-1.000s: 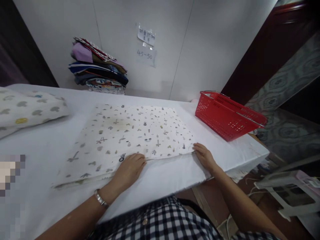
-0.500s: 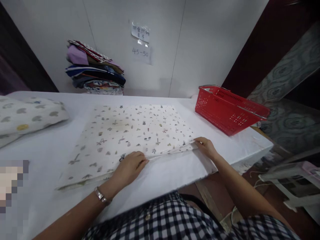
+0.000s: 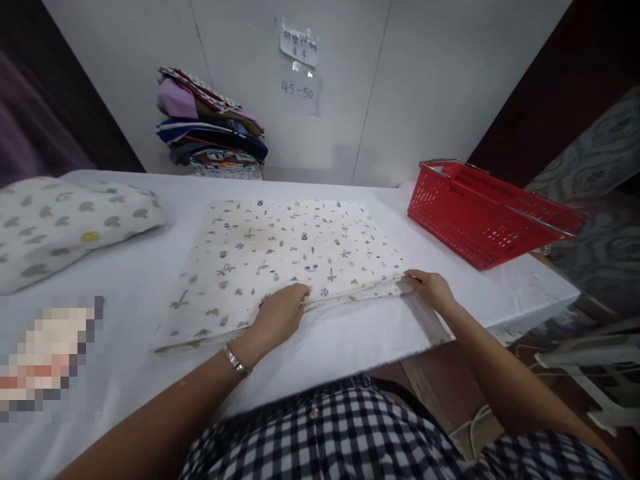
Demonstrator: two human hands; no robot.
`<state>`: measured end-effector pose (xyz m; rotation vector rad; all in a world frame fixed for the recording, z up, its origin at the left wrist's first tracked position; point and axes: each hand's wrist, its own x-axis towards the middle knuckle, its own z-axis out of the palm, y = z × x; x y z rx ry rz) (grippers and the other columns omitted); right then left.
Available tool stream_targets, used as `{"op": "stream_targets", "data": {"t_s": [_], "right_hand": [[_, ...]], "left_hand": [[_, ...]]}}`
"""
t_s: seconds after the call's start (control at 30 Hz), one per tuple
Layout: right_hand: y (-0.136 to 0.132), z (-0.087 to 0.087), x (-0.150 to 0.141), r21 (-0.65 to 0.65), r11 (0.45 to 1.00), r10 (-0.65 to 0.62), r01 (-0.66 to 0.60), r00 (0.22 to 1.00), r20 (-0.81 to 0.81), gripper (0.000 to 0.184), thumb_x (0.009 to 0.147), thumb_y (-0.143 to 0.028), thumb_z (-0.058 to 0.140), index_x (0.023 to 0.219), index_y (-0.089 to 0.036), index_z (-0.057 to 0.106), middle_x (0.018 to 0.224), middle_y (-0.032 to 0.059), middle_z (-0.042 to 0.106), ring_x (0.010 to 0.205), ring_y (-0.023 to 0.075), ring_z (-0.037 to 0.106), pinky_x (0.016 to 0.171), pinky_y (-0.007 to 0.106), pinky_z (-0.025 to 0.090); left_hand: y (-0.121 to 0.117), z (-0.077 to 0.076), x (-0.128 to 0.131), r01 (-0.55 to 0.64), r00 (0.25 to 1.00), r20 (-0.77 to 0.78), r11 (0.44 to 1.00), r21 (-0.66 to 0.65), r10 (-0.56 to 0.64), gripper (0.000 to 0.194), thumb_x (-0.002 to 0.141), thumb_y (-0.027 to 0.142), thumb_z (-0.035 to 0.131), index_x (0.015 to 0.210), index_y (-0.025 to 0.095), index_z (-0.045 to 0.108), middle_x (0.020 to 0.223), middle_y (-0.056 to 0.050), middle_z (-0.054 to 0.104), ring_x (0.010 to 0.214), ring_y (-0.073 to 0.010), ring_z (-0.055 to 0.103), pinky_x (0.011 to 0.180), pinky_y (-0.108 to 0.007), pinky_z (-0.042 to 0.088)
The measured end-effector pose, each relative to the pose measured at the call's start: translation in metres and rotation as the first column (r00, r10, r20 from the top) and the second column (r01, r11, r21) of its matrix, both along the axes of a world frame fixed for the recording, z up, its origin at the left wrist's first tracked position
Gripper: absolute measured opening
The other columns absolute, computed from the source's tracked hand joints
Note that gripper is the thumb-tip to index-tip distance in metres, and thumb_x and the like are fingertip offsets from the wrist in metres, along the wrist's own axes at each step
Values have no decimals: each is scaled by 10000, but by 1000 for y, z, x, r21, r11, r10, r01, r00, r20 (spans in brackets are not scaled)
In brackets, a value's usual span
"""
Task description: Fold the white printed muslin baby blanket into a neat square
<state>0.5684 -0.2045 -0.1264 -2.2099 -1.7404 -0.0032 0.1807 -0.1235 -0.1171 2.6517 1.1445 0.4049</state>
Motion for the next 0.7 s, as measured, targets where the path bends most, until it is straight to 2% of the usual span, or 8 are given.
{"op": "stream_targets", "data": {"t_s": [0.07, 0.1, 0.2, 0.27, 0.4, 0.5, 0.7], "right_hand": [[15, 7, 0, -2, 999, -32, 32, 992, -120, 286, 826, -368, 495, 983, -227, 687, 674, 21, 679, 634, 177, 611, 632, 270, 443], [22, 12, 0, 39, 998, -33, 42, 979, -200, 287, 815, -357, 496, 983, -215, 681, 646, 15, 666, 600, 163, 592, 612, 261, 437], [37, 23, 0, 295, 951, 29, 97, 917, -398, 298, 771, -329, 501, 969, -176, 663, 732, 26, 663, 604, 136, 551, 604, 247, 427], [35, 24, -1, 337, 932, 48, 135, 874, -483, 306, 733, -342, 523, 937, -162, 662, 761, 29, 651, 622, 132, 526, 603, 245, 412], [10, 10, -4, 78, 988, -59, 134, 791, -609, 278, 678, -377, 577, 803, -150, 677, 570, -8, 571, 522, 120, 463, 510, 238, 351], [-6, -1, -8, 29, 987, -106, 160, 767, -632, 283, 690, -424, 575, 730, -156, 655, 495, -33, 501, 476, 104, 412, 477, 233, 314], [-7, -1, -9, -4, 971, -173, 241, 686, -707, 263, 631, -397, 621, 760, -170, 594, 500, -57, 473, 464, 92, 406, 445, 219, 300]], "left_hand": [[9, 6, 4, 35, 998, -50, 992, 119, -29, 268, 812, 56, 380, 1000, 182, 523, 907, -53, 581, 806, -178, 540, 630, -291, 392], [14, 10, 5, 47, 997, -73, 979, 199, -33, 283, 806, 35, 368, 981, 177, 539, 907, -61, 575, 808, -183, 535, 623, -294, 386], [26, 14, 4, 46, 996, -86, 909, 414, -12, 284, 820, 20, 343, 877, 170, 577, 872, -73, 564, 787, -190, 516, 626, -306, 376], [29, 9, 0, 107, 993, -101, 882, 459, -68, 301, 829, 15, 334, 884, 173, 584, 876, -69, 572, 786, -188, 512, 652, -311, 382], [24, -17, -10, 304, 952, -140, 899, 316, -272, 311, 842, 43, 367, 1021, 191, 572, 982, -55, 593, 853, -180, 530, 715, -303, 415], [21, -30, -11, 275, 961, -107, 936, 221, -257, 299, 865, 94, 379, 1070, 210, 563, 1021, -44, 596, 899, -185, 538, 753, -308, 428], [19, -26, -8, 264, 963, -101, 952, 156, -250, 293, 885, 132, 375, 1070, 220, 584, 1000, -30, 614, 902, -186, 549, 776, -315, 433]]}}
